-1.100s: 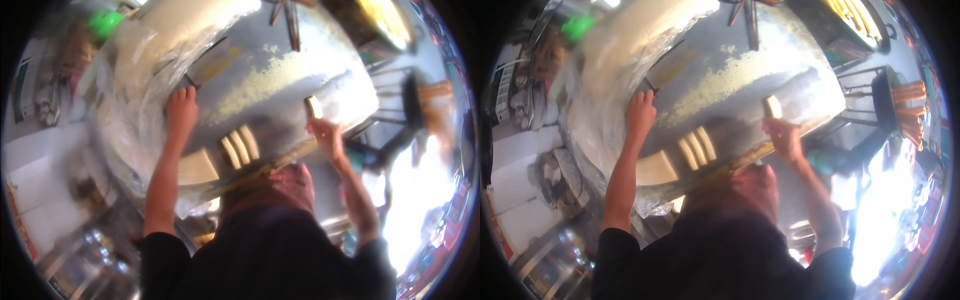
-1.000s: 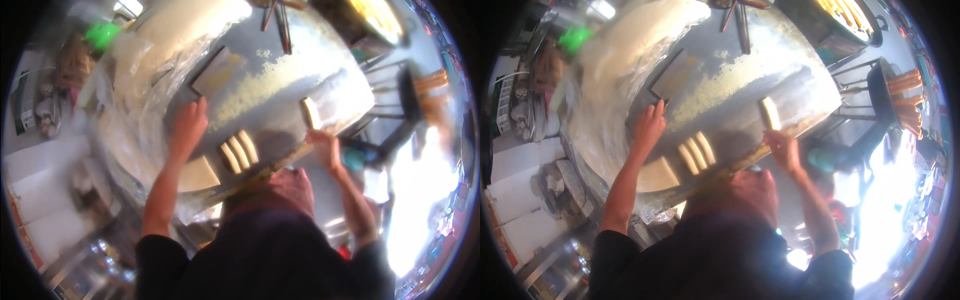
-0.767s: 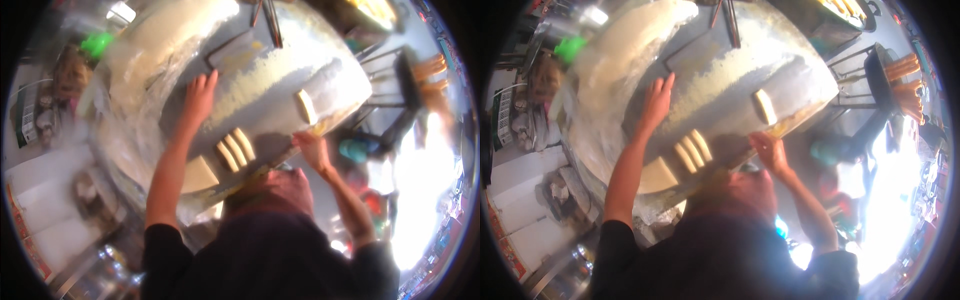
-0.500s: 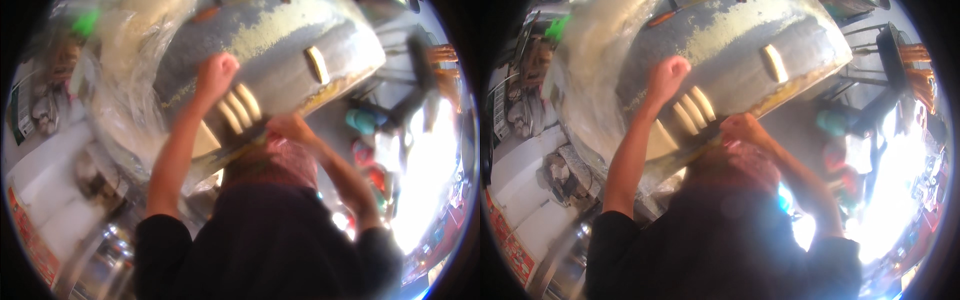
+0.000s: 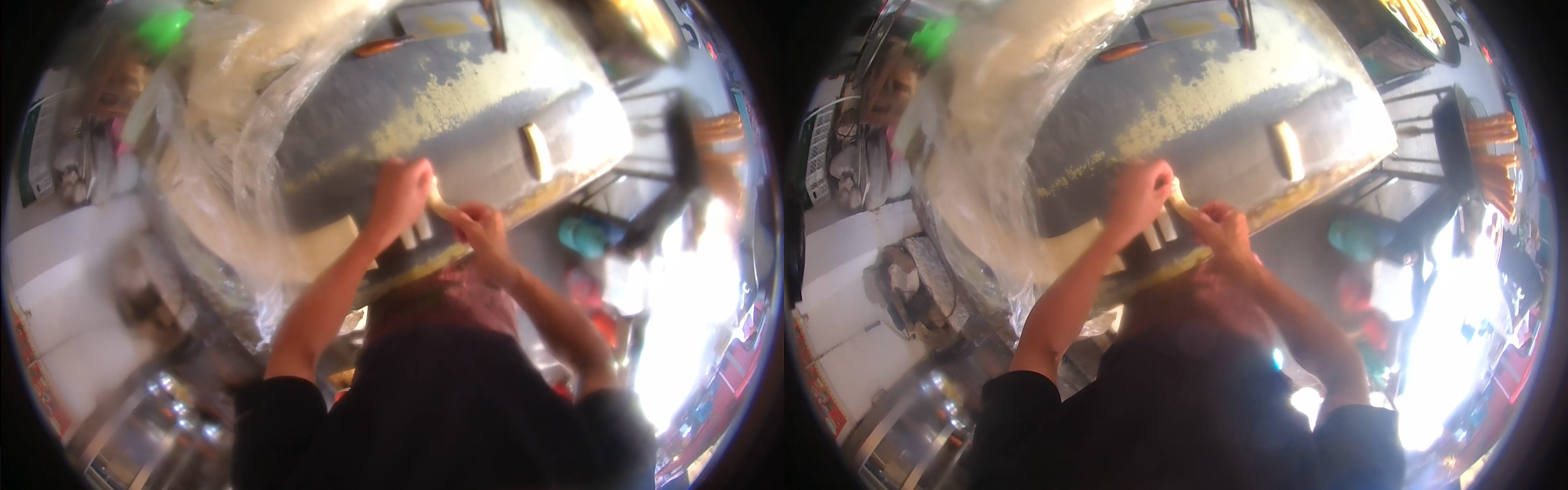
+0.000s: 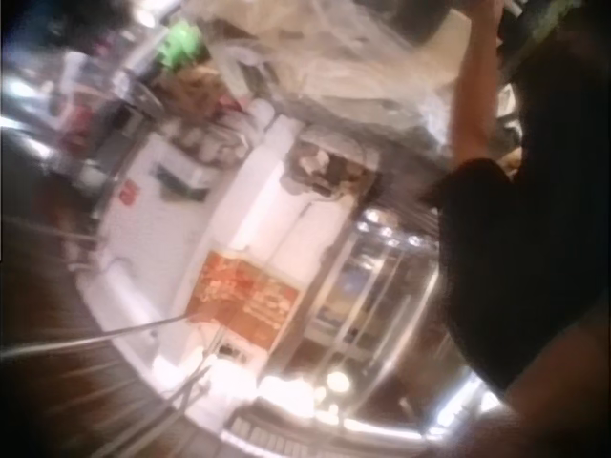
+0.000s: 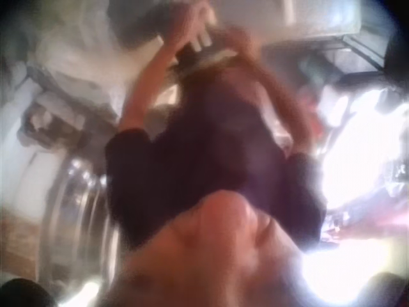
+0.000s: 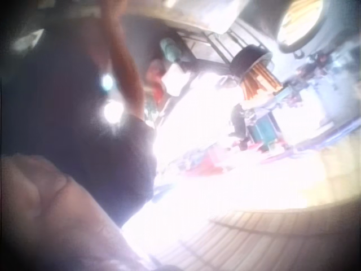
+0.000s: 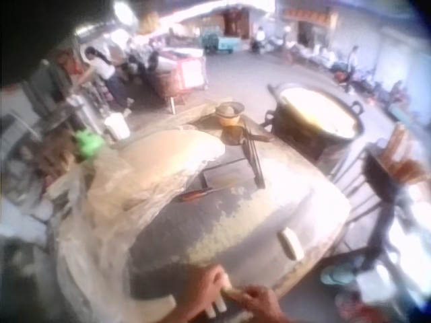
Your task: The person prepares and fries dough sticks on a street stall, using a knife to cut dough strips, pressing them together by hand, and using long chopsticks to flip and remove the fried dough from a large pot of oil.
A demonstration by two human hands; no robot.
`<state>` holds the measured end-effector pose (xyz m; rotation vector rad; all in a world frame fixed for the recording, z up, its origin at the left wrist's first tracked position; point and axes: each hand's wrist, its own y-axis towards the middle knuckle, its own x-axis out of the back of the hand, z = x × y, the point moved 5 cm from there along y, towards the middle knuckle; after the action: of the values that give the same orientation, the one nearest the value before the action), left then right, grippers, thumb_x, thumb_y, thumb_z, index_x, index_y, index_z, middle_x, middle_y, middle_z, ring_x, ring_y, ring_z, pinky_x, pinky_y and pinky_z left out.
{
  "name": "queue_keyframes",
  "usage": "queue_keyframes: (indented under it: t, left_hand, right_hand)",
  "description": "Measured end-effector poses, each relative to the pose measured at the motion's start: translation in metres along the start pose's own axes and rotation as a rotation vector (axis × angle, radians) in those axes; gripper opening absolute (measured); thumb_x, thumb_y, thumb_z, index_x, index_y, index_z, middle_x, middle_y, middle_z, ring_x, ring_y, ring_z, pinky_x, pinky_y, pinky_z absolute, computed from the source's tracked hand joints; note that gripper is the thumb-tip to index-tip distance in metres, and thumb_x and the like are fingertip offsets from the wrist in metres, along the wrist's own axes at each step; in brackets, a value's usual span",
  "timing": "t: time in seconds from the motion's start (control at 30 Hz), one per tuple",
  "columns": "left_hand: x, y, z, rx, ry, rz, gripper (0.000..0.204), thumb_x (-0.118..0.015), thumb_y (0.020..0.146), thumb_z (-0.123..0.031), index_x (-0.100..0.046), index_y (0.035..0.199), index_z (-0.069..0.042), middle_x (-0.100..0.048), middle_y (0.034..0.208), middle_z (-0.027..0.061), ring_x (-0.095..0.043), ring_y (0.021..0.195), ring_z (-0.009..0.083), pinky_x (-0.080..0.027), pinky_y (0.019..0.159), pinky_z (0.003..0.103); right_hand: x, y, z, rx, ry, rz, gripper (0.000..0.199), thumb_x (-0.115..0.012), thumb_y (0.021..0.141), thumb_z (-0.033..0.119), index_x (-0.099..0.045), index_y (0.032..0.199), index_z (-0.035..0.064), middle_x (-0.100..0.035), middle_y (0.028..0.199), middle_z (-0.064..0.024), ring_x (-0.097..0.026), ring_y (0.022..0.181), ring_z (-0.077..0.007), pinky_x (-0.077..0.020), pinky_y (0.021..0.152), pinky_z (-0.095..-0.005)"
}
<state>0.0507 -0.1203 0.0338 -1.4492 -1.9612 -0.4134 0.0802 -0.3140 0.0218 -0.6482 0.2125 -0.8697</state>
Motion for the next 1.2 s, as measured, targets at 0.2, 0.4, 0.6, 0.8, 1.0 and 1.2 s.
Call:
queue_keyframes:
  t: [0.2, 0.4, 0.6, 0.8, 1.0, 1.2]
  left_hand:
    - [0.029, 0.034, 0.037, 0.335, -1.064, -0.254, 0.02, -0.078, 0.086, -0.006, -0.063, 0.1, -0.005, -0.069, 0.09, 0.0097, -0.073, 0.085, 0.0247, -0.06, 0.078, 0.034]
    - [0.11, 0.101, 0.125, 0.285, -0.857, -0.543, 0.017, -0.072, 0.09, -0.003, -0.062, 0.104, 0.0, -0.069, 0.095, 0.0114, -0.071, 0.085, 0.0221, -0.061, 0.081, 0.036]
    - [0.09, 0.045, 0.108, 0.165, -0.147, -0.487, 0.016, -0.076, 0.087, -0.016, -0.07, 0.097, -0.006, -0.073, 0.085, 0.011, -0.072, 0.078, 0.022, -0.057, 0.075, 0.036]
    - [0.025, -0.021, 0.055, -0.081, -0.04, -0.083, 0.019, -0.077, 0.085, -0.017, -0.073, 0.1, -0.008, -0.067, 0.088, 0.0105, -0.063, 0.089, 0.0278, -0.052, 0.083, 0.039]
    - [0.014, -0.028, 0.037, -0.045, 0.076, -0.035, 0.012, -0.075, 0.081, -0.011, -0.071, 0.091, -0.009, -0.067, 0.091, 0.0094, -0.059, 0.093, 0.0319, -0.048, 0.085, 0.042]
    - [0.012, -0.037, 0.03, 0.037, -0.167, -0.074, 0.01, -0.074, 0.083, -0.006, -0.067, 0.089, -0.009, -0.067, 0.086, 0.0076, -0.065, 0.085, 0.0257, -0.052, 0.077, 0.04]
  right_hand:
    - [0.038, 0.068, 0.085, 0.373, -0.415, -0.166, 0.022, -0.077, 0.091, 0.022, -0.069, 0.085, 0.0027, -0.069, 0.072, -0.0031, -0.058, 0.06, -0.0088, -0.0463, 0.055, -0.0289]
    - [-0.028, 0.202, 0.144, 0.389, 0.044, 0.093, 0.02, -0.072, 0.097, 0.02, -0.069, 0.1, 0.0007, -0.072, 0.084, -0.0088, -0.069, 0.072, -0.0133, -0.0558, 0.061, -0.0266]
    - [-0.028, 0.154, 0.1, 0.303, -0.169, 0.151, 0.017, -0.063, 0.097, 0.015, -0.071, 0.098, -0.0002, -0.074, 0.08, -0.012, -0.072, 0.068, -0.0161, -0.0589, 0.06, -0.0294]
    - [-0.014, 0.017, -0.033, -0.337, -0.076, 0.551, 0.027, -0.069, 0.099, 0.022, -0.071, 0.107, -0.0039, -0.075, 0.088, -0.0149, -0.075, 0.072, -0.023, -0.0621, 0.06, -0.0315]
    - [-0.047, 0.001, -0.052, -0.353, 0.124, 0.135, 0.033, -0.073, 0.097, 0.028, -0.071, 0.105, -0.0041, -0.074, 0.085, -0.0116, -0.075, 0.073, -0.0201, -0.0603, 0.061, -0.0309]
    - [-0.027, -0.003, 0.014, -0.005, -0.273, 0.007, 0.027, -0.079, 0.091, 0.025, -0.074, 0.094, -0.0016, -0.071, 0.076, -0.0056, -0.062, 0.063, -0.0111, -0.0508, 0.058, -0.0292]
